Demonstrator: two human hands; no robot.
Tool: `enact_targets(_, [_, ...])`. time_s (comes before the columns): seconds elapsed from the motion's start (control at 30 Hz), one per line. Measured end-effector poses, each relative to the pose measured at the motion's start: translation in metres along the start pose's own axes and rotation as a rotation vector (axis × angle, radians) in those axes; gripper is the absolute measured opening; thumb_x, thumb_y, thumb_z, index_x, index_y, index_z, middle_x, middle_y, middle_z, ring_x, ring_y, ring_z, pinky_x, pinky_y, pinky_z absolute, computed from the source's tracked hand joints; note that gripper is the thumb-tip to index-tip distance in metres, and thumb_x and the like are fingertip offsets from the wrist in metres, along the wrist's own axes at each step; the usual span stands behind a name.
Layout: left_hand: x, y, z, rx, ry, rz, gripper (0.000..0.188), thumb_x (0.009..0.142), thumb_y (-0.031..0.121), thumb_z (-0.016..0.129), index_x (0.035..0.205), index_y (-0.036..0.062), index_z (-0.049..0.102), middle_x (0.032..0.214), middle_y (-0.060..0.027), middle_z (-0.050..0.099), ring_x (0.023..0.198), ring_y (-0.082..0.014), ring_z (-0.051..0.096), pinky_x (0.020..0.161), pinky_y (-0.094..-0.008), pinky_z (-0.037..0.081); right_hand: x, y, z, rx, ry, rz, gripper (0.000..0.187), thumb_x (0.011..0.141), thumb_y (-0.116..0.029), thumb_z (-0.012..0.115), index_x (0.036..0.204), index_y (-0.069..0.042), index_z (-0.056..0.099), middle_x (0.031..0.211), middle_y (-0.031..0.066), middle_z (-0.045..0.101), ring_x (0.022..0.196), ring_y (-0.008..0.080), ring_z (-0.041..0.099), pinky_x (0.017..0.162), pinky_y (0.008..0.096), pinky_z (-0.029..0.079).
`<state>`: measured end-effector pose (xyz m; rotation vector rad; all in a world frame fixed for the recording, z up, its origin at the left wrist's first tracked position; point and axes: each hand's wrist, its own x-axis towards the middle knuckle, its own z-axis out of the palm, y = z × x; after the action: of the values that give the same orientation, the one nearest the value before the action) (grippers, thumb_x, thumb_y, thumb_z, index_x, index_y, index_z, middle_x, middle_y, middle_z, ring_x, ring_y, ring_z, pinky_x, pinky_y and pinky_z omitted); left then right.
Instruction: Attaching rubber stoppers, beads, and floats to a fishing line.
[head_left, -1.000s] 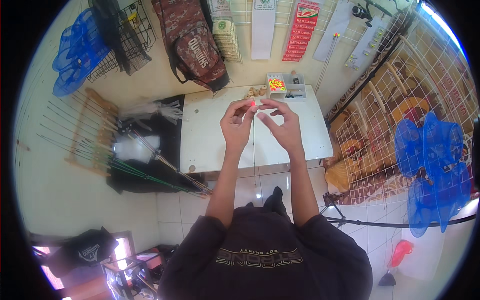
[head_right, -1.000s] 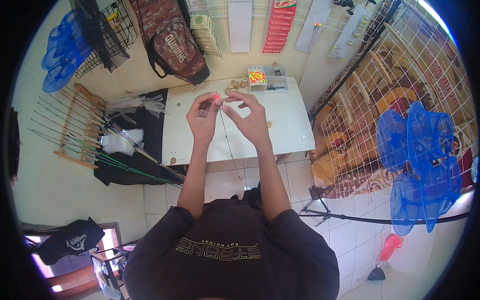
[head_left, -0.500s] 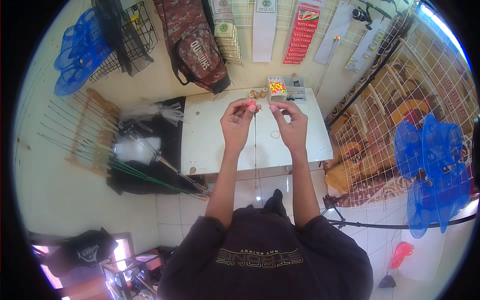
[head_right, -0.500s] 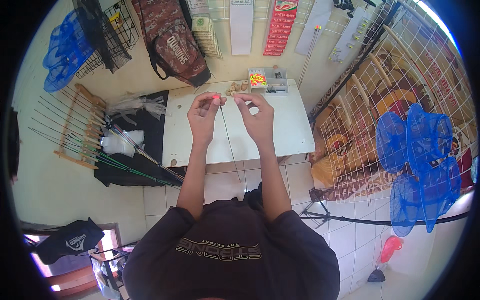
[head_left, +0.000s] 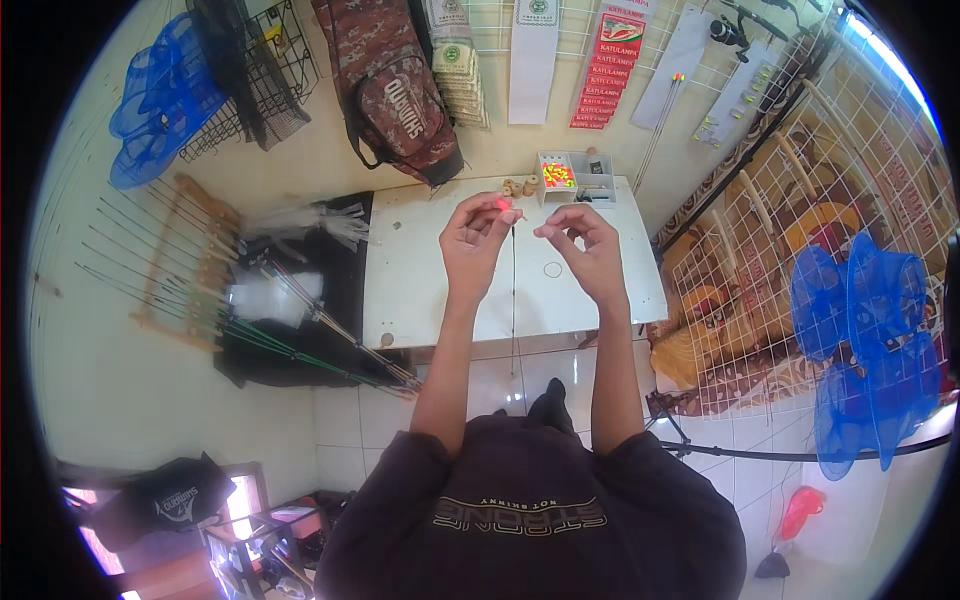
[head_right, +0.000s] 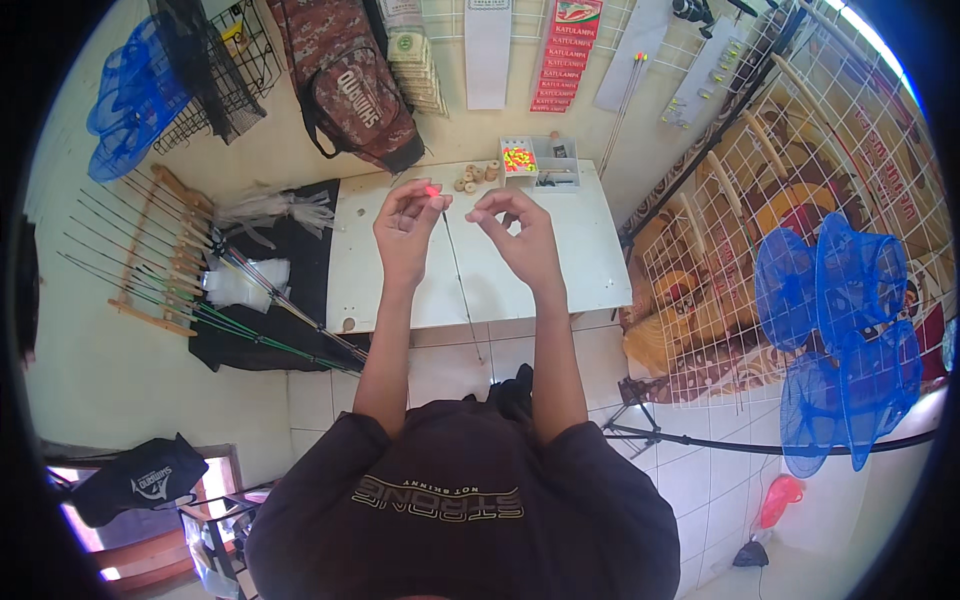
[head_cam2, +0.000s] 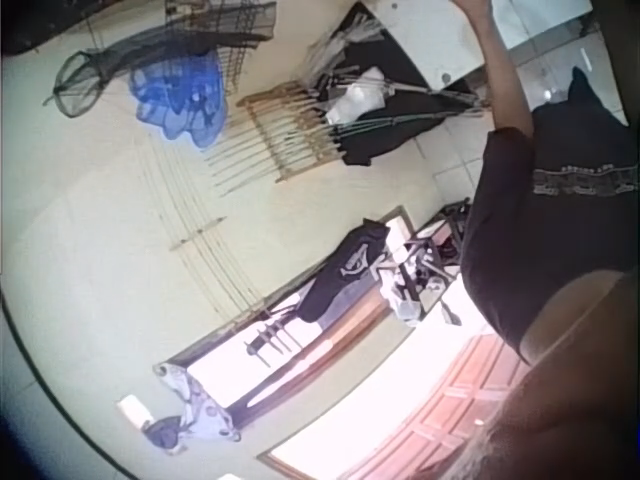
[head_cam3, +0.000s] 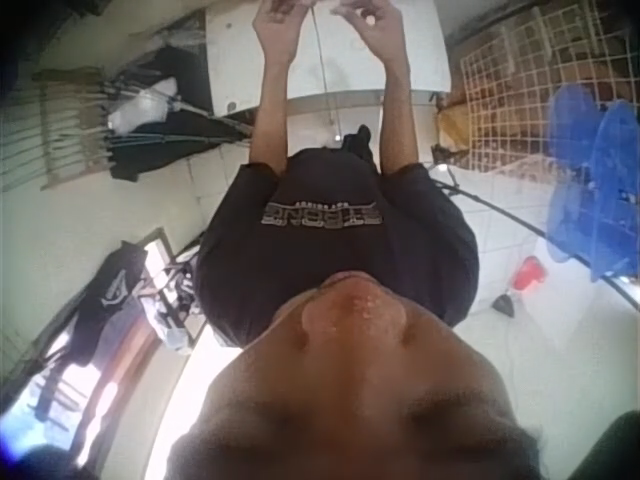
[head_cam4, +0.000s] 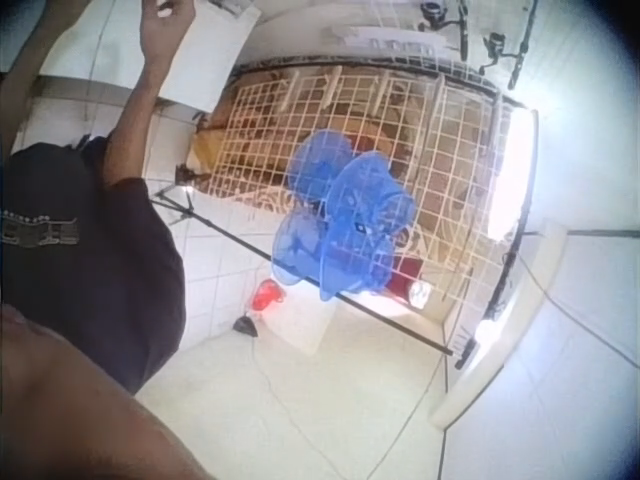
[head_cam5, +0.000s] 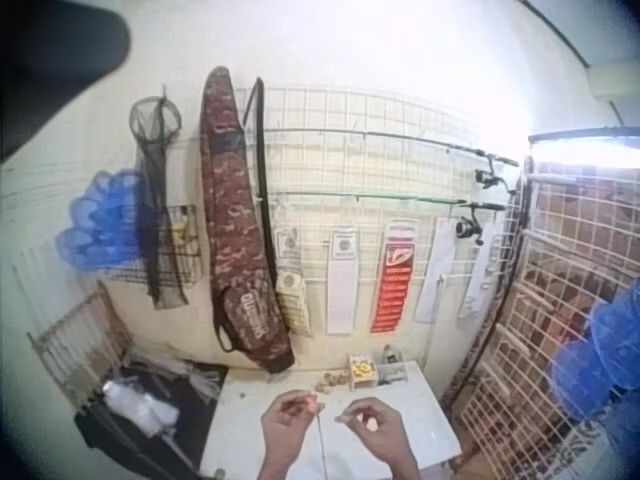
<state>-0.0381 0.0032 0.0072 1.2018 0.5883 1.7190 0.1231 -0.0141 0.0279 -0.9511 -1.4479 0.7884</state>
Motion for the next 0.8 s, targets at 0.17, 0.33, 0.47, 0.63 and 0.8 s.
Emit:
enact_targets(0.17, [0.001,0.001,-0.001,-0.055,0.071,-0.024,0.027,0.084,-0.004,0.065,0.109,-0.0042,0.056,0.095,-0.0079,0.061,0.088,-0.0132,0.062,0.079,-0.0243,0.050,-0.003,-0.009,-0.002,0.226,-0.262,0.066,0.011,0.088,-0.002,0.059,0.096,0.001,0.065,0.093,0.0071,0.067,0.090,0.0136,0.062,0.083,0.0289,0.047])
enact_targets(0.33, [0.001,0.003,0.003,-0.070,0.062,-0.018,0.025,0.084,-0.003,0.066,0.107,-0.0040,0.057,0.096,-0.0080,0.061,0.088,-0.0130,0.062,0.078,-0.0242,0.050,-0.003,-0.016,0.004,0.061,-0.202,-0.088,0.022,0.089,0.000,0.055,0.106,-0.003,0.068,0.097,0.0047,0.068,0.093,0.0131,0.056,0.083,0.0290,0.045])
enact_targets(0.47, [0.001,0.002,-0.001,-0.037,0.032,0.006,0.021,0.084,-0.004,0.065,0.104,-0.0034,0.057,0.097,-0.0092,0.061,0.089,-0.0154,0.063,0.078,-0.0250,0.051,-0.005,-0.018,0.011,-0.101,-0.075,-0.160,0.022,0.082,-0.002,0.066,0.101,-0.009,0.072,0.089,0.0012,0.070,0.083,0.0131,0.052,0.077,0.0273,0.044])
enact_targets(0.63, [-0.001,0.006,-0.001,-0.052,0.033,-0.036,0.019,0.084,-0.004,0.065,0.101,-0.0030,0.056,0.100,-0.0109,0.060,0.093,-0.0205,0.065,0.081,-0.0279,0.052,-0.006,-0.016,0.011,-0.156,-0.017,-0.213,0.018,0.078,-0.002,0.070,0.094,-0.008,0.074,0.081,0.0017,0.070,0.077,0.0133,0.054,0.070,0.0265,0.045])
enact_targets(0.8, [-0.002,0.012,-0.001,-0.035,0.047,-0.062,0.017,0.084,-0.003,0.065,0.098,-0.0027,0.055,0.103,-0.0115,0.058,0.095,-0.0238,0.066,0.082,-0.0294,0.052,-0.007,-0.018,0.016,-0.167,-0.040,-0.230,0.013,0.077,-0.005,0.072,0.090,-0.009,0.073,0.082,0.0015,0.067,0.078,0.0144,0.055,0.067,0.0279,0.044])
